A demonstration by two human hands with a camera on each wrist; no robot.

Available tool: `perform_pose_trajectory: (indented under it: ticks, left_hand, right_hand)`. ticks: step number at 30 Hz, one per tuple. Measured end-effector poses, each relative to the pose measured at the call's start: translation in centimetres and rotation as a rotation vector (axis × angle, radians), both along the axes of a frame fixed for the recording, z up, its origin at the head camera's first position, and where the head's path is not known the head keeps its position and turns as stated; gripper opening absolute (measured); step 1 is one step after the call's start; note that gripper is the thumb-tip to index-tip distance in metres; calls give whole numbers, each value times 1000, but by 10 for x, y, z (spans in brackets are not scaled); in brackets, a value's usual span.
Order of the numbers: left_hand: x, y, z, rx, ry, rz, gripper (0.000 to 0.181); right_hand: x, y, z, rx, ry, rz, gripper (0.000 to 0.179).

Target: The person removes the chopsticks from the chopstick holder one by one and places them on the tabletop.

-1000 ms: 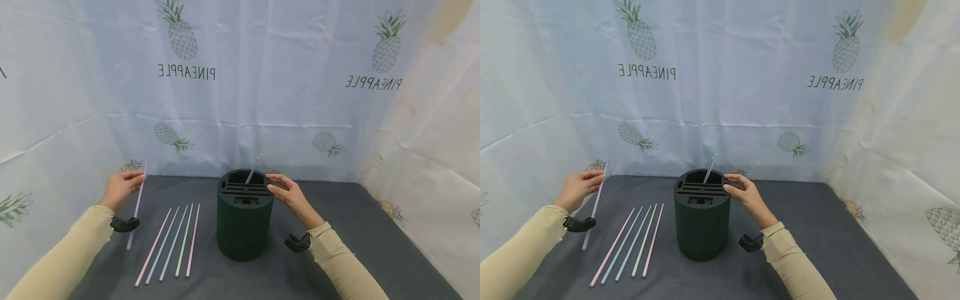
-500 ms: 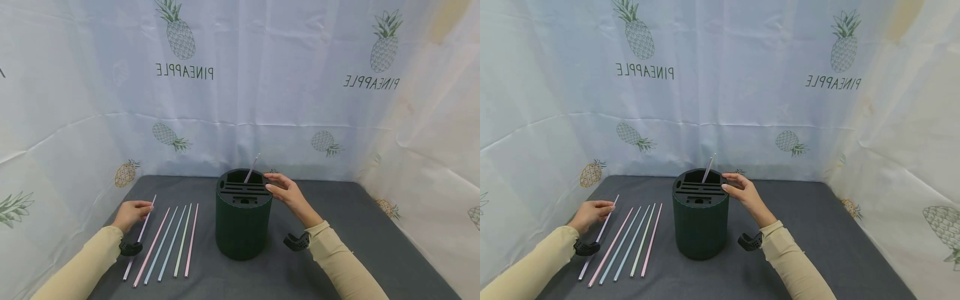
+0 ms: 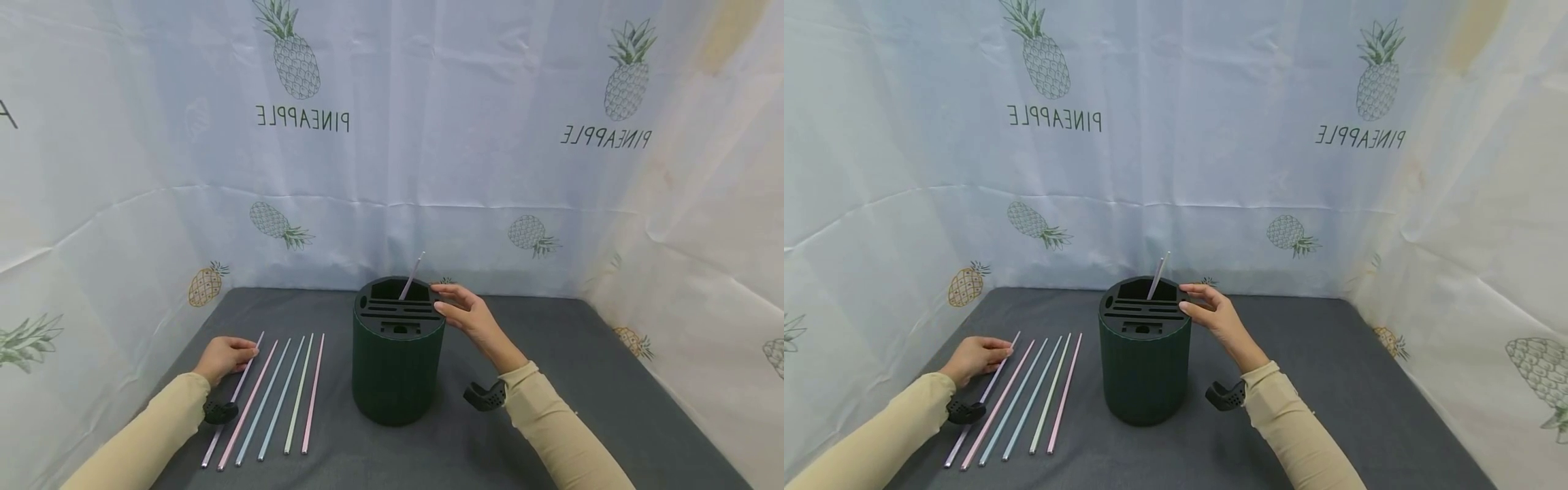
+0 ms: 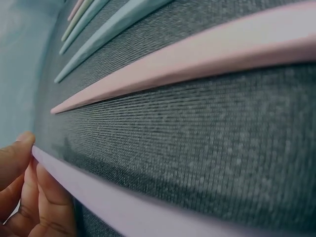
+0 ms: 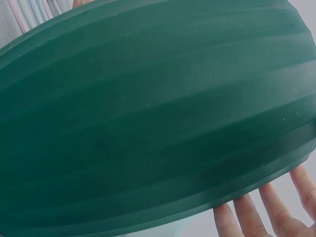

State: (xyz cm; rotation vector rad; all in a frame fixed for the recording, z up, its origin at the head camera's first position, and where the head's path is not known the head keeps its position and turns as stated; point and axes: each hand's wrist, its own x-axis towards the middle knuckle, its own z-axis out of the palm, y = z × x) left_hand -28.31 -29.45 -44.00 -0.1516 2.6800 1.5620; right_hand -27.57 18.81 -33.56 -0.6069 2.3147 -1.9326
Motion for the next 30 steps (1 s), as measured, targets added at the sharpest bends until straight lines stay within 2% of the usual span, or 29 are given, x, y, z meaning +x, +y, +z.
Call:
perform_pose_trajectory:
  ticks: [11, 21, 30]
  left_hand:
    - [2, 5, -1, 16, -24, 24, 28]
    - [-7, 6, -10, -23, -42, 92, 24]
    - [-5, 8, -10, -53, -38, 99, 21]
  right_hand:
    - [0, 0, -1, -9, -4, -3, 48]
    - [0, 0, 0, -18, -6, -7, 49]
    - [0, -1, -1, -16, -7, -12, 50]
